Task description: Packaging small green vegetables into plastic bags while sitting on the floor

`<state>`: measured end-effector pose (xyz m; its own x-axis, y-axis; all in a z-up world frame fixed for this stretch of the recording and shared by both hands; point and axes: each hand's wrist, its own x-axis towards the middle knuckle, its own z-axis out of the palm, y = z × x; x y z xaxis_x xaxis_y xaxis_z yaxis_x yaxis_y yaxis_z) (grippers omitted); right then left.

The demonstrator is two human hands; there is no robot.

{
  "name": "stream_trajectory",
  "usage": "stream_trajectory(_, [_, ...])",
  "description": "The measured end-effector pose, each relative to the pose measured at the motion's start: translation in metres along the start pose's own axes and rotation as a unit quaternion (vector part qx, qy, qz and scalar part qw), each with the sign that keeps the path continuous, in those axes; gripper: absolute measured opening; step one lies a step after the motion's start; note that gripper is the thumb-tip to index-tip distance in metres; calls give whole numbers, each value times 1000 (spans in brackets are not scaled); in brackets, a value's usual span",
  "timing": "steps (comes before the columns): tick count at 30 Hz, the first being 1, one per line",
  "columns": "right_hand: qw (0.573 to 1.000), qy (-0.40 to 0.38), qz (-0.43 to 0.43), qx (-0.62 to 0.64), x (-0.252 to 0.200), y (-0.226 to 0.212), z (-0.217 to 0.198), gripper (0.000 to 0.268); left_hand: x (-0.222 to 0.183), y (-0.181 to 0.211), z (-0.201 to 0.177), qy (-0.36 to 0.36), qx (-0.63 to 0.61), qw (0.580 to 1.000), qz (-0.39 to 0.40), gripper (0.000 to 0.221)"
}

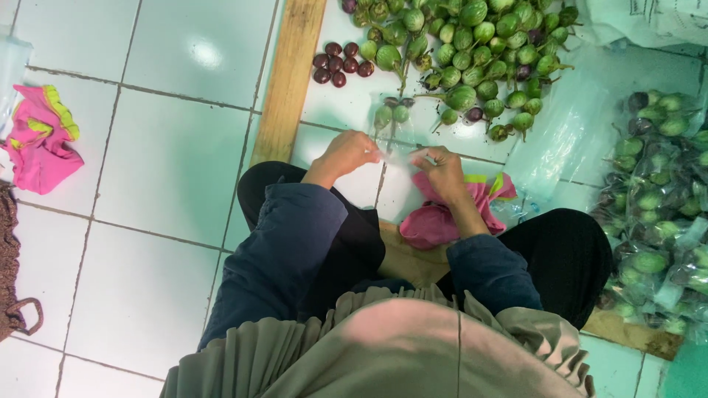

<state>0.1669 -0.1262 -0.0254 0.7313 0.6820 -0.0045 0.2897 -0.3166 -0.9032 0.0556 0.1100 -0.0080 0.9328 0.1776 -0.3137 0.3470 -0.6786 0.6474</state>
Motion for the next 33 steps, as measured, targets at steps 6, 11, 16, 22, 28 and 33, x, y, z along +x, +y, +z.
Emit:
stream_trajectory(6, [989, -39, -35, -136, -32, 44, 18, 26, 26, -70, 139, -30, 226, 973, 34, 8])
stream_trajectory(11, [938, -8, -157, -308, -63, 23, 23, 22, 4, -65, 150, -35, 251, 966, 49, 3])
stream_trajectory(16, [927, -16, -209, -310, -71, 25, 36, 20, -25, -27, 124, -49, 270, 957, 89, 15])
stream_trajectory(22, [982, -9, -92, -167, -69, 50, 46, 13, -31, -15, 116, -74, 111, 990, -35, 18])
stream_trajectory(28, [999, 6, 44, -10, -64, 42, 42, 15, -24, -24, 101, -32, 24, 992, -120, 20])
stream_trajectory(33, [978, -14, 186, -94, -47, 59, 48, 15, -13, -36, 110, -7, 19, 976, -215, 21])
